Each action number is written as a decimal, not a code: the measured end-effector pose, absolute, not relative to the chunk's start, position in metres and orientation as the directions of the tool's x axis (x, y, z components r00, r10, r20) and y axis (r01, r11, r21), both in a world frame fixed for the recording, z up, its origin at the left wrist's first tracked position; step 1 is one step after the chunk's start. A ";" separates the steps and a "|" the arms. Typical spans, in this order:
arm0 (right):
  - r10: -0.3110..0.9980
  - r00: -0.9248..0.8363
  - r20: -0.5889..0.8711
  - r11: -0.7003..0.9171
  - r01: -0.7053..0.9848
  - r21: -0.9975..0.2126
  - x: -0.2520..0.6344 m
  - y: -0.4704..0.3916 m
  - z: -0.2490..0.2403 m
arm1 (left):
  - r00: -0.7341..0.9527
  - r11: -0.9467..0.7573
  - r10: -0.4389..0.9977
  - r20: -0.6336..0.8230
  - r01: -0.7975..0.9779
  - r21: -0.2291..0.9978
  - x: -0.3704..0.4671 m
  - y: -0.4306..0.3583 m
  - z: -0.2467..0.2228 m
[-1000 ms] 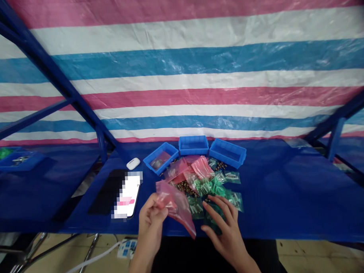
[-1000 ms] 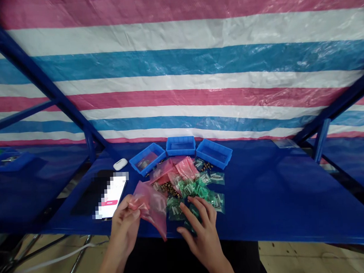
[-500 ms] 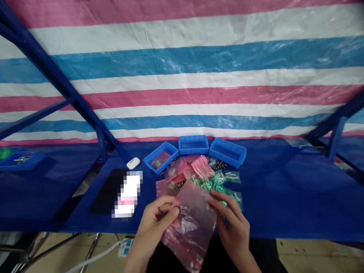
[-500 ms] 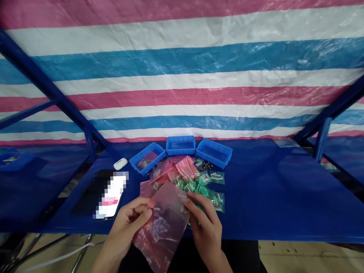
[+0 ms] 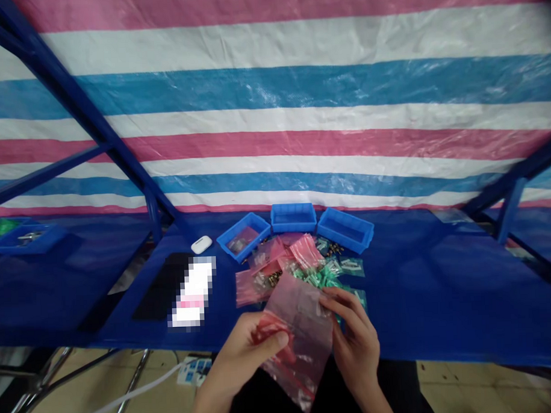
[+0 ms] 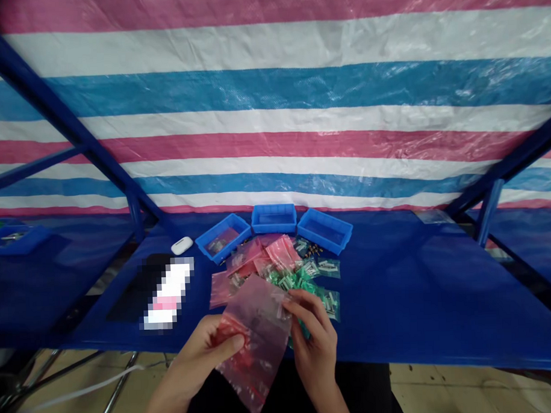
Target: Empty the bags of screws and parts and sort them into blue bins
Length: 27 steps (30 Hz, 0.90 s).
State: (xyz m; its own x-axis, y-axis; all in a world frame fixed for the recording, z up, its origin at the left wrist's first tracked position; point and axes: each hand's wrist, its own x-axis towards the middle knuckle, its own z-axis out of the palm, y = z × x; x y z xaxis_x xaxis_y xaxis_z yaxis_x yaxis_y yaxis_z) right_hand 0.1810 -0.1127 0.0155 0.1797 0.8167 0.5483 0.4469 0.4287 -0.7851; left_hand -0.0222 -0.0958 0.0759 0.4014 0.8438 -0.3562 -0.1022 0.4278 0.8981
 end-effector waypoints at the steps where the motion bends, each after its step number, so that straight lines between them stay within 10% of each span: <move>1: 0.809 0.201 0.553 0.422 0.457 -0.783 0.182 -0.113 0.014 | 0.398 0.436 0.838 -0.374 -0.075 0.897 -0.023 -0.096 0.077; 16: 0.908 0.223 0.354 0.263 0.354 -0.898 0.186 -0.115 0.013 | 0.467 0.584 0.761 -0.451 -0.188 0.790 -0.013 -0.106 0.062; 27: 0.973 0.197 0.120 0.129 -0.037 -0.991 0.187 -0.117 0.019 | 0.234 0.586 0.790 -0.566 -0.022 0.810 -0.012 -0.100 0.068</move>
